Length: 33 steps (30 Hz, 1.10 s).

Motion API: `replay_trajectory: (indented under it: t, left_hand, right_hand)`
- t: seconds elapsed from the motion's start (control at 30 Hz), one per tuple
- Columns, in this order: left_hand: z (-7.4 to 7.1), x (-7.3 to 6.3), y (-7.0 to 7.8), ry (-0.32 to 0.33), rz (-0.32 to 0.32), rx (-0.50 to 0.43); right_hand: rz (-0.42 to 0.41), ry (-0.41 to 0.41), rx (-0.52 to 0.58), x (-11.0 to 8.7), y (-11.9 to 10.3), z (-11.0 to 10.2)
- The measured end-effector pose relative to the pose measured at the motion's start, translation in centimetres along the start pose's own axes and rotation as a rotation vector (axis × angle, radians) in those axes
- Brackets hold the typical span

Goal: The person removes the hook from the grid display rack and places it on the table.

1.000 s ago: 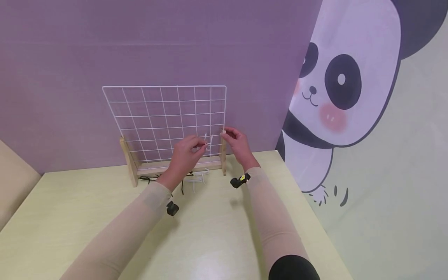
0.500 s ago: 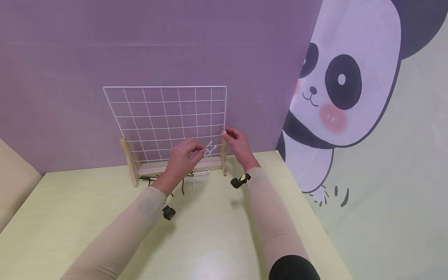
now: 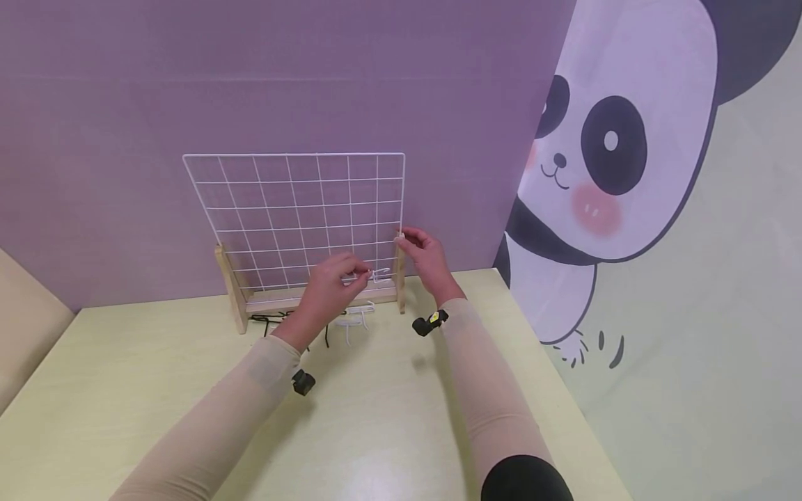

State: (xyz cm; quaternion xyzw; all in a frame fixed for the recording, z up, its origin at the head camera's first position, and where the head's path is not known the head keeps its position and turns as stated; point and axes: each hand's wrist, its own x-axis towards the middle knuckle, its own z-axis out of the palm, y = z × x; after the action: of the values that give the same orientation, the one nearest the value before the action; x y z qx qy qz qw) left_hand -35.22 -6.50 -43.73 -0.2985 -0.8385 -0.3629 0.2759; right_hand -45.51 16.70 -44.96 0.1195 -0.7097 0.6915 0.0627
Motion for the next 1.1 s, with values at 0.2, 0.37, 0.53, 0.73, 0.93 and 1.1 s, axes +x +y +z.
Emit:
replay_trajectory:
  t: [0.2, 0.37, 0.53, 0.73, 0.93, 1.1]
  left_hand:
    - [0.4, 0.0, -0.1, -0.01, 0.028, 0.008]
    - [1.1, -0.3, -0.5, -0.053, 0.052, 0.034]
    - [2.0, -0.8, -0.7, -0.093, 0.083, 0.072]
    - [3.1, -1.4, -0.9, -0.119, 0.069, 0.077]
    - [4.1, -2.2, -1.4, -0.155, 0.047, 0.056]
    - [4.9, -2.9, -1.9, -0.181, 0.024, 0.045]
  right_hand:
    - [-0.02, 0.003, 0.007, 0.0, -0.1, 0.0]
    - [-0.024, 0.006, -0.002, 0.1, 0.0, 0.0]
    - [-0.023, 0.0, -0.009, 0.2, 0.0, 0.0]
    - [-0.038, -0.001, -0.001, 0.3, 0.2, 0.1]
    - [-0.033, -0.005, -0.003, 0.3, 0.5, 0.1]
    - [-0.026, -0.002, 0.009, 0.3, 0.5, 0.0]
